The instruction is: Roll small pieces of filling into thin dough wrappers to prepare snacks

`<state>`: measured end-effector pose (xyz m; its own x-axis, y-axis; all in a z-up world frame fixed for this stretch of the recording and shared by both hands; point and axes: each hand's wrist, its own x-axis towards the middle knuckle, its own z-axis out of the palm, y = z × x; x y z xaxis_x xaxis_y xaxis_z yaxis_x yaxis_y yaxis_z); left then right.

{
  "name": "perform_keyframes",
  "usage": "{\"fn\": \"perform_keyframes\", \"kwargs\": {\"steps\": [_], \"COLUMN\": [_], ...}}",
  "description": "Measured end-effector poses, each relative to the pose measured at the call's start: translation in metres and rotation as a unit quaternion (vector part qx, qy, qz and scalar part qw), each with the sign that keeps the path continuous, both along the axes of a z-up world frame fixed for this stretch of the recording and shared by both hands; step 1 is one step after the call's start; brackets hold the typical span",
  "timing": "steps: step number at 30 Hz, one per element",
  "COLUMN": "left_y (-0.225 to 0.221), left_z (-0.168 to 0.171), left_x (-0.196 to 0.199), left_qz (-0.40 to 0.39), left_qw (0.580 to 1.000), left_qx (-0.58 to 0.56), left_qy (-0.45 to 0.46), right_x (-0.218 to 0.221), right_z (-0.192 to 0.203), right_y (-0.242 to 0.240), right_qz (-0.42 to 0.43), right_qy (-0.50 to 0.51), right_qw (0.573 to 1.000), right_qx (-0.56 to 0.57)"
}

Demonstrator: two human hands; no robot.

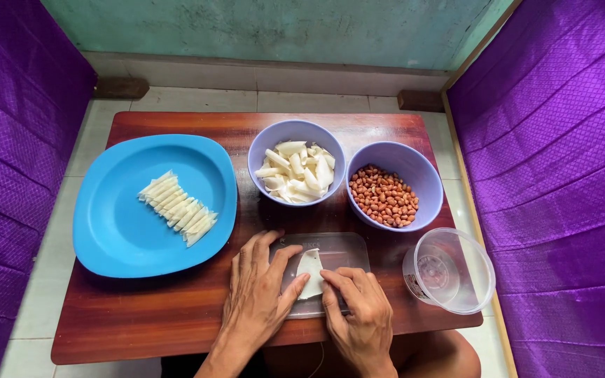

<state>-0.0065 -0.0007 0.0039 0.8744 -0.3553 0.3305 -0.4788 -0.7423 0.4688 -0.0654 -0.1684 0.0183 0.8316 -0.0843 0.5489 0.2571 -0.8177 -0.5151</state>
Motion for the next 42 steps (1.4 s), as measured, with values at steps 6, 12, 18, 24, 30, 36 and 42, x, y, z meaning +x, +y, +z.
{"fn": "perform_keyframes", "kwargs": {"steps": [6,12,18,24,30,36,42], "left_y": [-0.007,-0.053,-0.084,-0.078,-0.078,-0.078,-0.078], "left_z": [0.043,0.079,0.043,0.053,0.047,0.042,0.044], "left_x": [0.010,0.074,0.113,0.103,0.100,0.099,0.096], "left_qz": [-0.006,-0.170,-0.135,-0.139,-0.125,-0.116,-0.109], "left_qw": [0.982,0.979,0.989,0.981,0.974,0.976,0.971], "left_qx": [-0.156,-0.014,0.041,0.023,0.019,0.016,0.001], "left_qy": [-0.110,-0.108,-0.037,-0.132,-0.187,-0.182,-0.214], "right_x": [-0.012,0.052,0.134,0.187,0.187,0.173,0.177], "right_z": [0.028,0.119,0.110,0.010,0.097,0.127,0.041], "right_y": [-0.017,-0.100,-0.108,-0.138,-0.149,-0.142,-0.150], "right_qz": [0.064,0.110,0.142,0.186,0.056,0.057,0.209], "right_qy": [-0.055,0.061,0.368,0.306,0.353,0.368,0.333], "right_qw": [0.990,0.991,0.912,0.908,0.926,0.916,0.896], "right_qx": [0.113,-0.055,-0.110,-0.219,-0.123,-0.150,-0.204]}}
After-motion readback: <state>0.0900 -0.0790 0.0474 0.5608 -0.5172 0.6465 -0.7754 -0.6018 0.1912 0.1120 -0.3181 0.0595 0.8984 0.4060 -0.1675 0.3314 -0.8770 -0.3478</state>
